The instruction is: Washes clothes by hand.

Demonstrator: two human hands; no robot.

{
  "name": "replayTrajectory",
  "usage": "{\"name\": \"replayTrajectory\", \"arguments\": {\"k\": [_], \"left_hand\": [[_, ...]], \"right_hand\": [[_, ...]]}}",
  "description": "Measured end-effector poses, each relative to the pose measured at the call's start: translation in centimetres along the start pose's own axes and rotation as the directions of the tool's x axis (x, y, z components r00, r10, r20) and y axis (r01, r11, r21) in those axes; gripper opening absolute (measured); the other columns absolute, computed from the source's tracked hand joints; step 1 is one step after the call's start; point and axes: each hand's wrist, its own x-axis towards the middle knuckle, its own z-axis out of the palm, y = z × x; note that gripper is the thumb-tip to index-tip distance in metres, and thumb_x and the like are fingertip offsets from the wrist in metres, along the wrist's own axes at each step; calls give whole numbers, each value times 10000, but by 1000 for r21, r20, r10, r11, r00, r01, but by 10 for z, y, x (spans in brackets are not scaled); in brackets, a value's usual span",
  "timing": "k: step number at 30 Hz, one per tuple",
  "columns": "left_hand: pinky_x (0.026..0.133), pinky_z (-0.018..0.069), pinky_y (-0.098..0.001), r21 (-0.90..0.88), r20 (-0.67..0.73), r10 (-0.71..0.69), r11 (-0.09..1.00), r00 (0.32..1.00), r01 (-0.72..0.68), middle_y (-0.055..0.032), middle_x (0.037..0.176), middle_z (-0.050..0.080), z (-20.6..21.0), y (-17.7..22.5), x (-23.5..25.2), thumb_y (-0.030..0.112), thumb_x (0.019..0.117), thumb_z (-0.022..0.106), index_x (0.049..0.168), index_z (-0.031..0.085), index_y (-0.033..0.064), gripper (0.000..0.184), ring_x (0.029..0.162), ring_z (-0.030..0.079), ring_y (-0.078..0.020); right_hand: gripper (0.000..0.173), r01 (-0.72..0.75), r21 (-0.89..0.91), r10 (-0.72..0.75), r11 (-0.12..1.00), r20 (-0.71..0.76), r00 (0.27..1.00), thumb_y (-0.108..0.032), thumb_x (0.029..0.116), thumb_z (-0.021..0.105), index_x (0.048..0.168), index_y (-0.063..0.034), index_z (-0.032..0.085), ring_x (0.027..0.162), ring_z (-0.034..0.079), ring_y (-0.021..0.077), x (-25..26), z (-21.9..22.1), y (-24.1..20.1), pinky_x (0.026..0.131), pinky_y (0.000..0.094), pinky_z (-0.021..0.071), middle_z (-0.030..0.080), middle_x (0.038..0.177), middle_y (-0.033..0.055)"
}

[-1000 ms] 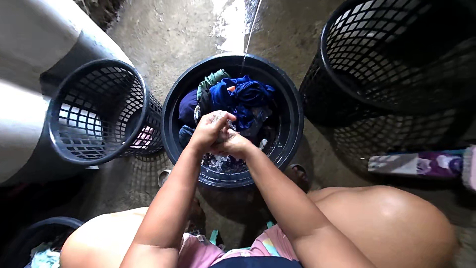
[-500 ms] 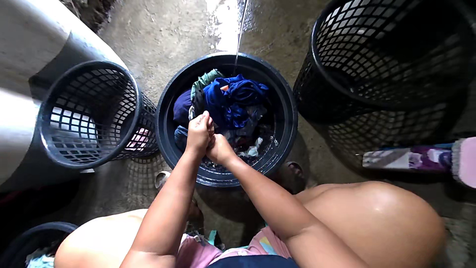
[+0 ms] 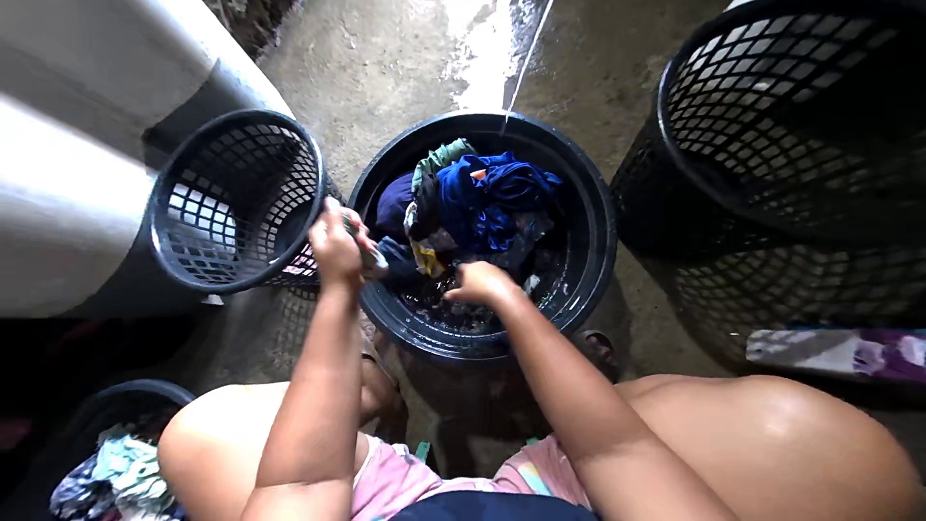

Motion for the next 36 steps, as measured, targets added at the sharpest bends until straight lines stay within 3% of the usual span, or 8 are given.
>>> {"name": "replayTrajectory", "arguments": {"k": [3, 6, 12, 19, 23, 29, 32, 36], "left_hand": [[986, 503, -331, 321, -116, 229, 930, 967, -181, -82, 1196, 656, -65, 38, 30, 327, 1133, 177, 1299, 572, 0, 539, 1088, 623, -123], [1262, 210, -390, 474, -234, 192, 878, 953, -61, -121, 1640, 344, -101, 66, 33, 462, 1112, 233, 1601, 305, 86, 621, 1526, 298, -177], [1046, 475, -485, 570, 187, -85, 821, 979, -37, -244, 1412, 556, -55, 28, 5, 168, 1051, 501, 1441, 496, -17, 432, 1238, 587, -322], [1116, 453, -534, 557, 675, -426, 830, 602, -37, -154, 1577, 440, 65, -87, -63, 152, 984, 642, 1577, 403, 159, 640, 1374, 522, -326], [1167, 405, -501, 533, 684, -456, 846, 569, 38, -195, 1565, 451, 95, -107, -77, 274, 1046, 589, 1569, 408, 105, 578, 1401, 501, -317], [945, 539, -446, 267, 684, -287, 954, 671, 137, -121, 1168, 689, 83, -94, -76, 147, 1020, 528, 1251, 657, 32, 288, 1042, 661, -194], [856, 592, -431, 244, 590, -297, 952, 751, 184, -125, 1101, 692, 60, -89, -62, 221, 1100, 441, 1256, 625, 30, 308, 940, 690, -195], [932, 556, -527, 610, 497, -80, 741, 864, -282, -202, 1123, 702, 26, -94, -47, -13, 924, 610, 1170, 693, -14, 260, 1032, 694, -327]], "right_hand": [[524, -254, -207, 278, 945, 98, 956, -373, 924, 756, 1213, 58, 685, 1272, 572, 479, 10, 0, 50, 1031, 717, 422, 630, 1306, 305], [505, -325, -216, 354, 921, 112, 928, -241, 923, 726, 1317, 58, 628, 1351, 515, 468, 21, 25, 94, 1097, 679, 403, 565, 1404, 310], [296, -85, 0, 83, 996, 228, 970, -154, 1032, 578, 1214, 64, 661, 1156, 609, 427, 25, 3, 83, 1004, 616, 451, 637, 1230, 303], [116, 284, 225, -284, 932, -30, 958, -109, 1031, 601, 985, -26, 667, 787, 601, 207, -60, -90, -2, 744, 441, 501, 639, 857, 109], [113, 627, 338, -509, 702, -377, 774, -120, 1018, 559, 1002, -36, 633, 687, 580, 84, -103, -101, -21, 649, 284, 505, 614, 785, 23], [66, 902, 272, -474, 334, -779, 410, -49, 1029, 532, 1056, -98, 567, 770, 628, 5, -121, -121, -23, 728, 199, 576, 617, 861, -78], [31, 813, 341, -303, 473, -803, 513, -85, 1046, 548, 1053, -105, 571, 727, 626, -11, -112, -125, -8, 664, 161, 553, 638, 847, -75], [71, 491, 545, -47, 680, -635, 771, -144, 1035, 586, 1071, -82, 586, 568, 558, 29, -99, -128, 21, 500, 201, 485, 592, 745, -26]]}}
